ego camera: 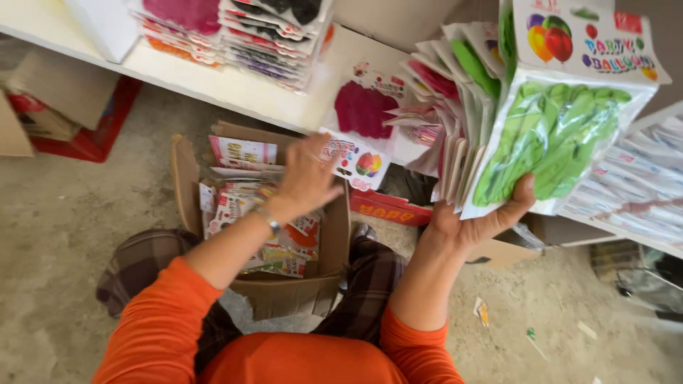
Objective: The person sits on the floor and sorts packages of balloons from a cardboard box onto a white shelf. They pick up packages of various colors, including green, black, pink, and orange, and arrange them in neat stacks on the shelf.
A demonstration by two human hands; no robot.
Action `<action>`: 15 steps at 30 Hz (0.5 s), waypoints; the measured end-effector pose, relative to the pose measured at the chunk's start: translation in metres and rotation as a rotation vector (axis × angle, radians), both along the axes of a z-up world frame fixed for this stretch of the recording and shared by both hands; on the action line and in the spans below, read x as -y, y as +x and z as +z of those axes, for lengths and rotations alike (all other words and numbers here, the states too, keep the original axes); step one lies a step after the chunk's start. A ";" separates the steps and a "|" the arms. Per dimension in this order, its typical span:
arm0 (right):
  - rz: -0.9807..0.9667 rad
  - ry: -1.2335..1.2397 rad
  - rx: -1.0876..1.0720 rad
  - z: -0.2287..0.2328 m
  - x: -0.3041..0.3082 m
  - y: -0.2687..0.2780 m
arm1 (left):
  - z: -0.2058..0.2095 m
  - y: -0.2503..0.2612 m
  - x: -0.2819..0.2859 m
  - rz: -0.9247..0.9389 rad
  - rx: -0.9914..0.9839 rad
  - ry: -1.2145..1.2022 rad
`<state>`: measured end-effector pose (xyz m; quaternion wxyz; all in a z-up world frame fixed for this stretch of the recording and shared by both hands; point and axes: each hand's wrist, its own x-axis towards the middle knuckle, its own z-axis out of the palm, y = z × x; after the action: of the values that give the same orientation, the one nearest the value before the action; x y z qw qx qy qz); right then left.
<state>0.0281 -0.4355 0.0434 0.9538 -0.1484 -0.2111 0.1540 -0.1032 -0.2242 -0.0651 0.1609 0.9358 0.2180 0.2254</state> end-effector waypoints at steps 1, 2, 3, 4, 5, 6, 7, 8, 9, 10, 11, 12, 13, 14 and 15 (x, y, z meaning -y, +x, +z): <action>0.005 -0.013 0.013 0.006 -0.004 -0.006 | -0.009 0.004 0.003 -0.135 0.074 0.224; 0.010 -0.024 0.026 0.012 -0.007 -0.013 | -0.017 0.007 0.005 -0.272 0.142 0.448; 0.040 -0.015 0.032 0.012 -0.005 -0.013 | -0.021 0.017 0.002 -0.242 0.139 0.460; 0.056 -0.012 0.072 0.011 -0.002 -0.014 | -0.024 0.026 -0.002 -0.172 0.111 0.586; 0.064 -0.011 0.116 0.012 0.003 -0.012 | -0.027 0.040 -0.005 -0.107 0.087 0.707; 0.086 -0.005 0.126 0.024 -0.001 -0.017 | -0.016 0.039 -0.009 -0.082 0.088 0.714; 0.068 -0.004 0.150 0.035 -0.001 -0.024 | -0.008 0.038 -0.009 -0.205 -0.011 0.548; 0.049 -0.002 0.174 0.045 0.000 -0.030 | 0.000 0.038 -0.009 -0.323 -0.107 0.378; 0.060 0.002 0.179 0.044 0.005 -0.025 | -0.003 0.040 -0.018 -0.311 -0.105 0.381; 0.048 0.009 0.202 0.043 0.010 -0.019 | -0.005 0.042 -0.026 -0.296 0.025 0.460; 0.034 0.017 0.224 0.042 0.016 -0.014 | -0.009 0.043 -0.033 -0.282 0.154 0.537; 0.042 0.020 0.227 0.044 0.018 -0.014 | 0.008 0.033 -0.038 -0.273 0.154 0.540; 0.020 0.028 0.271 0.046 0.021 -0.013 | 0.024 0.025 -0.043 -0.220 0.372 0.499; -0.003 0.037 0.315 0.048 0.023 -0.012 | 0.041 0.017 -0.048 -0.168 0.589 0.455; -0.004 0.043 0.316 0.049 0.025 -0.013 | 0.083 -0.008 -0.049 -0.171 0.590 0.461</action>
<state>0.0148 -0.4601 0.0924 0.9120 -0.1506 -0.3615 0.1222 -0.1110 -0.1750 0.0175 0.0201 0.8571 0.0272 0.5140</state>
